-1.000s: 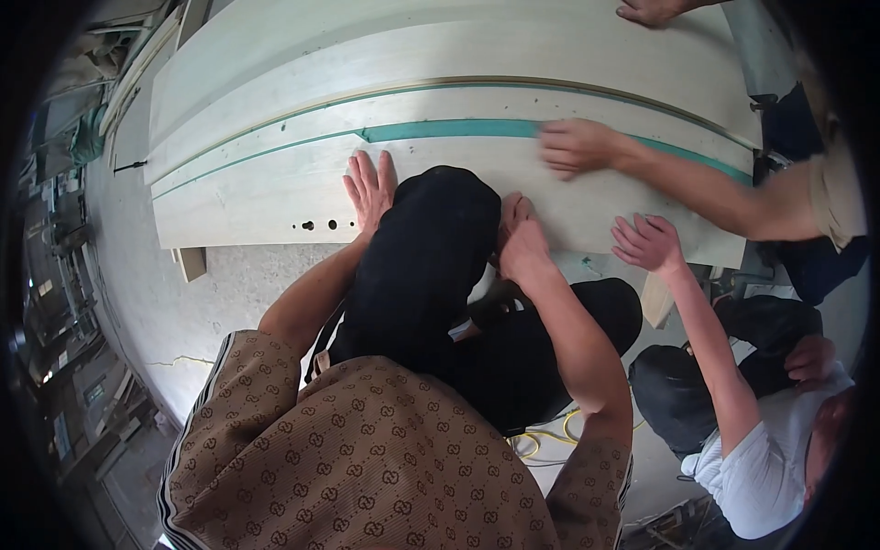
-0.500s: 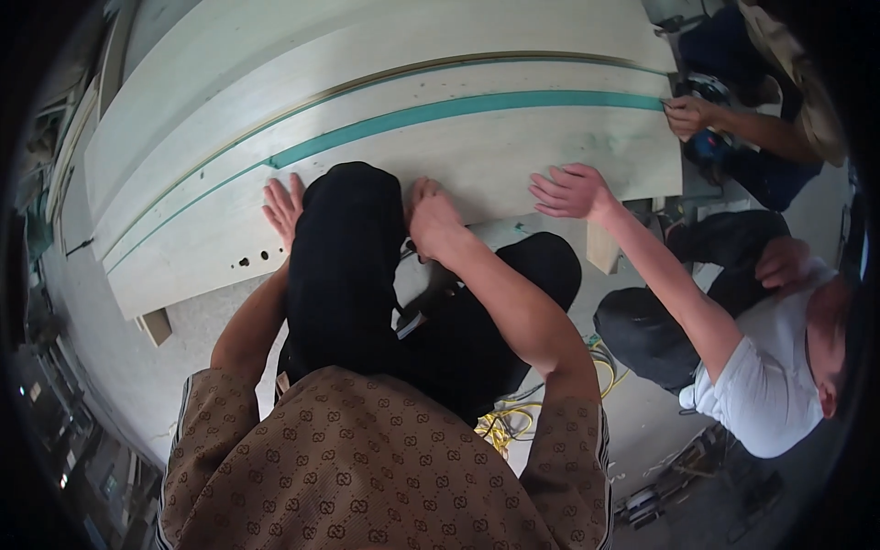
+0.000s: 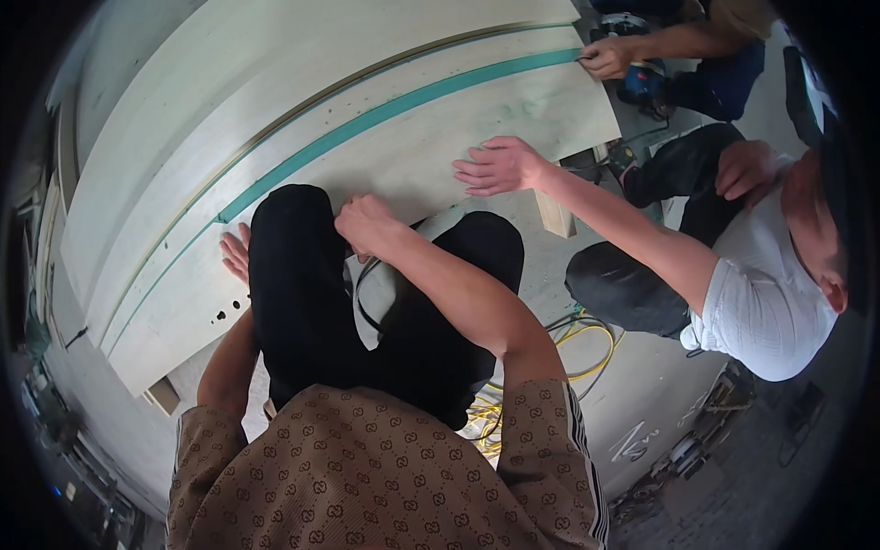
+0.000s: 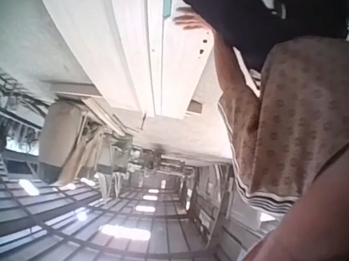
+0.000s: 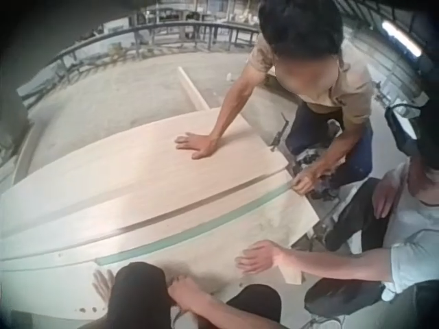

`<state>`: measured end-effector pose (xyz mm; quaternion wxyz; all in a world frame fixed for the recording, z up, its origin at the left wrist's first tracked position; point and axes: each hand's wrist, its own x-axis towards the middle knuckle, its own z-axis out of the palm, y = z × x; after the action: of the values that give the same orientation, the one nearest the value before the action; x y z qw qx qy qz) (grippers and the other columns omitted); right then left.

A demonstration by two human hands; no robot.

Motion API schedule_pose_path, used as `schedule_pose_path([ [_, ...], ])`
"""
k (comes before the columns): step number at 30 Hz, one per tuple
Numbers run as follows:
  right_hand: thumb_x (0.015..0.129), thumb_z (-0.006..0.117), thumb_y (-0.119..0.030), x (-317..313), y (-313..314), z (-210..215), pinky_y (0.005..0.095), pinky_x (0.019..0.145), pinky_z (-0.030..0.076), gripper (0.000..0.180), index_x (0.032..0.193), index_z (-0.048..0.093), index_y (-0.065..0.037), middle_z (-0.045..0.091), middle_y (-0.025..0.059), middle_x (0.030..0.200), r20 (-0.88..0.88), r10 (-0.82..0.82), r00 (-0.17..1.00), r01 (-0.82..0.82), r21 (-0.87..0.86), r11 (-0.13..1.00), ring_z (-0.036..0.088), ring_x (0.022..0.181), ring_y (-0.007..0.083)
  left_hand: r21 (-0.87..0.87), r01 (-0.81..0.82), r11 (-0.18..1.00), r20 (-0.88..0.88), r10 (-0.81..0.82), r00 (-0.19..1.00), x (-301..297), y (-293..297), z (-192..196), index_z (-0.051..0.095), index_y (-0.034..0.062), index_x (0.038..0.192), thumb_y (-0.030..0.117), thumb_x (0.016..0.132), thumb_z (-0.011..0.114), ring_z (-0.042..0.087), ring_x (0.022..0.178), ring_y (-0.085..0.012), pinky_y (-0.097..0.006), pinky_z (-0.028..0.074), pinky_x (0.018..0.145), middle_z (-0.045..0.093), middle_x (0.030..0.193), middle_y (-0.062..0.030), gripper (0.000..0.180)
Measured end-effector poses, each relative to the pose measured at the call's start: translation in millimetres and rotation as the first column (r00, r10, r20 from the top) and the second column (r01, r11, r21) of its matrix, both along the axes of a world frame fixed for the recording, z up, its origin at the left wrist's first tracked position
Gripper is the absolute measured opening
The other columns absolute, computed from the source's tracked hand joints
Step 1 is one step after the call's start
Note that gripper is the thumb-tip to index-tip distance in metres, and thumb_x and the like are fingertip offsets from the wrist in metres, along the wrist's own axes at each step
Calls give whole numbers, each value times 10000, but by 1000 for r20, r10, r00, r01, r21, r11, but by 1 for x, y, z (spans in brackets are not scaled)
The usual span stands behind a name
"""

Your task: Marking and applying adhesive tape to a large wood panel for precision cutting in a workshop.

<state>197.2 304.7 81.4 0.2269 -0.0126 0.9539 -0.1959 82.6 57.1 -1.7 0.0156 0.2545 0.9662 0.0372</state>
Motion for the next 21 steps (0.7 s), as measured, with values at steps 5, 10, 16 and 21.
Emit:
schedule_pose_path([
  [5,552,887,-238,-6,0,4,369,739,548,288,773,769,-95,731,89,842,63,-10,998,9,7,1000,696,902,272,-197,25,980,-282,-81,956,-7,-2,-19,155,84,1544,458,961,374,122,1456,-432,-569,128,1156,160,1558,-277,727],
  [10,553,889,-249,-5,1,3,371,725,546,296,775,770,-95,734,82,838,71,1,997,-1,5,1000,703,890,262,-424,-77,902,-586,-208,783,-11,-11,-31,196,116,1553,464,1024,140,305,1440,-374,-498,273,1160,286,1552,-248,635],
  [16,544,887,-249,-3,2,2,368,708,543,285,756,769,-100,730,97,813,21,-5,1000,5,-8,1000,707,864,268,-505,-102,857,-580,-250,775,-10,-12,-31,227,84,1543,457,1026,144,344,1417,-391,-500,306,1135,312,1536,-261,643],
  [21,548,882,-239,-4,3,-1,372,683,542,271,746,766,-93,726,102,784,20,-15,1000,15,-19,1000,708,841,272,-426,-36,904,-486,-195,852,-7,-12,-25,208,80,1542,456,1002,229,271,1428,-407,-525,248,1139,260,1542,-268,659],
])
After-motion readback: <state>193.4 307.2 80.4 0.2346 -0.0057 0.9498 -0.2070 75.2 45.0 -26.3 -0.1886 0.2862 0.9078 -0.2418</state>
